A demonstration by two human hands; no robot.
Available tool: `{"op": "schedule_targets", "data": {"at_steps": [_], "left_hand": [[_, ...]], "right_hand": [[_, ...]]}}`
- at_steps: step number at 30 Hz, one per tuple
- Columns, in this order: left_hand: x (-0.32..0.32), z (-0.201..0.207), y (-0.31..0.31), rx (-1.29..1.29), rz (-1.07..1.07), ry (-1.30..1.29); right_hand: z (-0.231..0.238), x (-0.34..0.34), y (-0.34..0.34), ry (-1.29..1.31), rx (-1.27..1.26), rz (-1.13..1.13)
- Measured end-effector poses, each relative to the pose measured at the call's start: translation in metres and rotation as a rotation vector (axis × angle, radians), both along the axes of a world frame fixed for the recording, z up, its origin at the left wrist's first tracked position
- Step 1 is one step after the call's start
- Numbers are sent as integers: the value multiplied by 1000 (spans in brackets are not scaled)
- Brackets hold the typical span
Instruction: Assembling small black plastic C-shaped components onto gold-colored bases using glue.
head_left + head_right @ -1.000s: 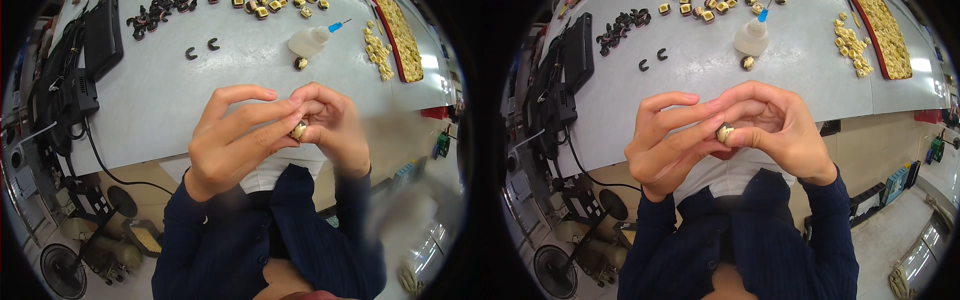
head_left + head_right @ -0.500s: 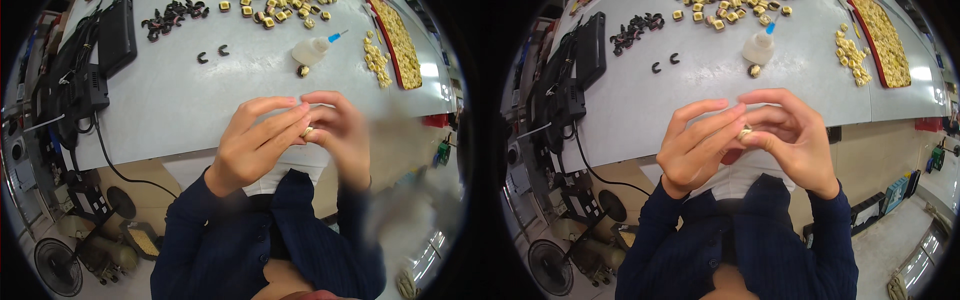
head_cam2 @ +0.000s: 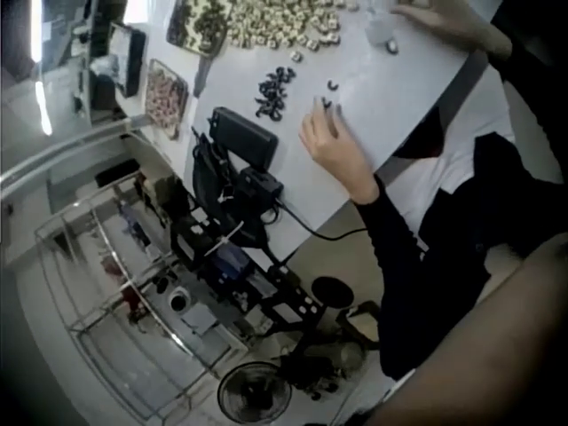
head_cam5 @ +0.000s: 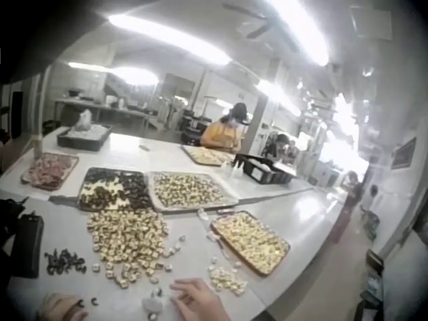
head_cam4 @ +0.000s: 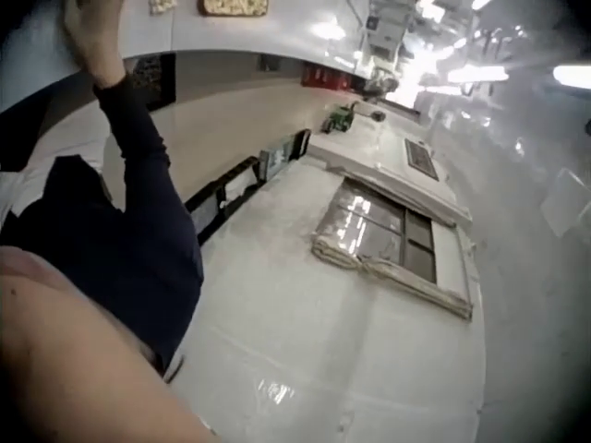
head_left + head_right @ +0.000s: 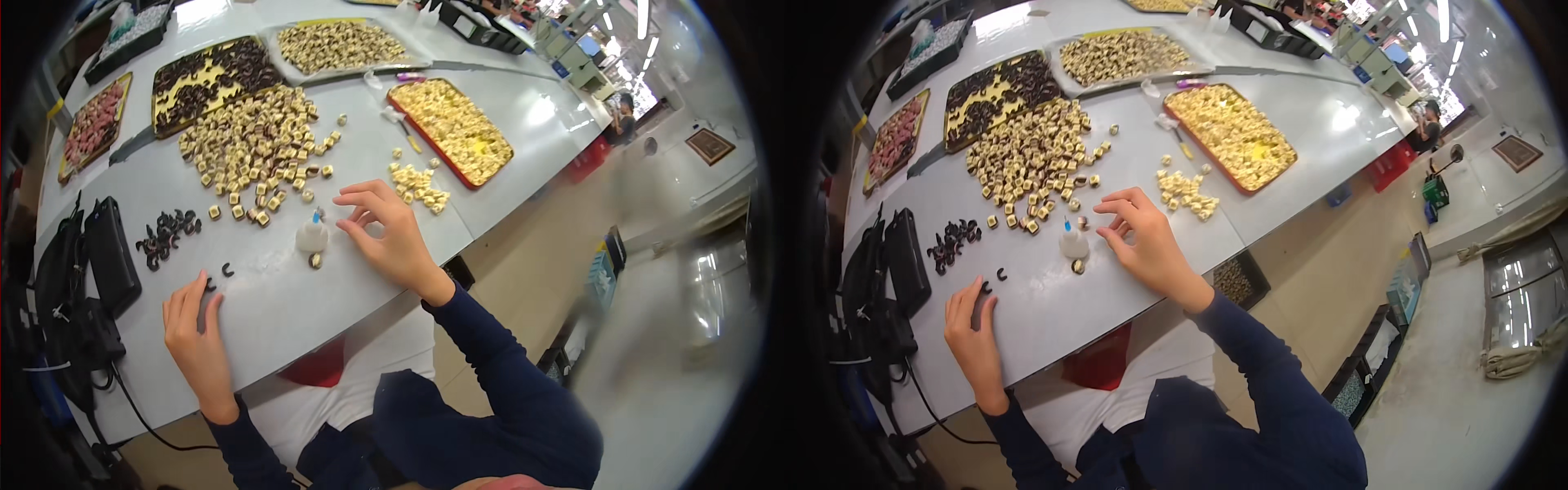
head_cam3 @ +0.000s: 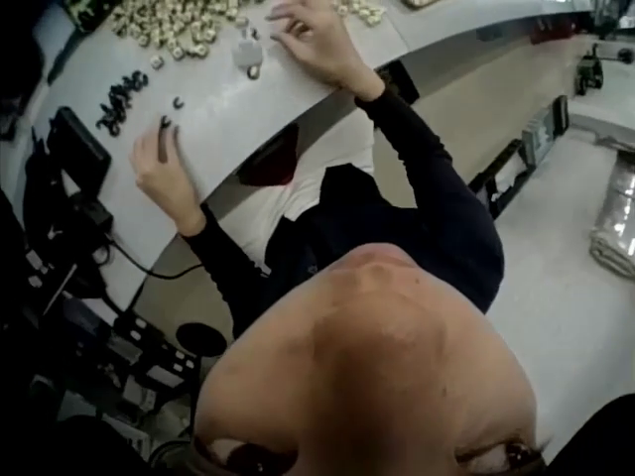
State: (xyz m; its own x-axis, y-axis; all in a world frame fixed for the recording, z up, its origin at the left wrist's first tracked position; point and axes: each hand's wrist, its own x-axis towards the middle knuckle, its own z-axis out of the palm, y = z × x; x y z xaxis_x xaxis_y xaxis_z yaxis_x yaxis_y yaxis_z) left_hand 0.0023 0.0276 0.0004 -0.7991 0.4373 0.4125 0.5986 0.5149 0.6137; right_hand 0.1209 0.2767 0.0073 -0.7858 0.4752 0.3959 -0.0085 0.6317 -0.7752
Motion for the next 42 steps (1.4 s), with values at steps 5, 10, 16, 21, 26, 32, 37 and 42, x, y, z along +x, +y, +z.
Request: {"op": "schedule_targets", "data": {"at_steps": [5,10,16,21,26,32,37,42], "left_hand": [[-3,-2,7,36,-28,-23],[-4,0,13,43,1,10],[-4,0,12,41,-11,-90],[-2,0,10,29,-2,-88],[6,3,12,63,-18,-43],[26,6,13,185,-48,-18],[47,3,17,266,-148,-32],[55,2,23,299,-233,-92]], "right_hand": [[8,23,35,-21,233,-227],[6,51,48,-232,599,-438],[-14,60,50,-151,408,-363],[-17,58,47,-75,421,-304],[-13,52,53,-52,487,-353],[-14,43,63,-47,518,-286],[-10,43,51,37,361,-260],[-14,42,32,244,-161,-176]]}}
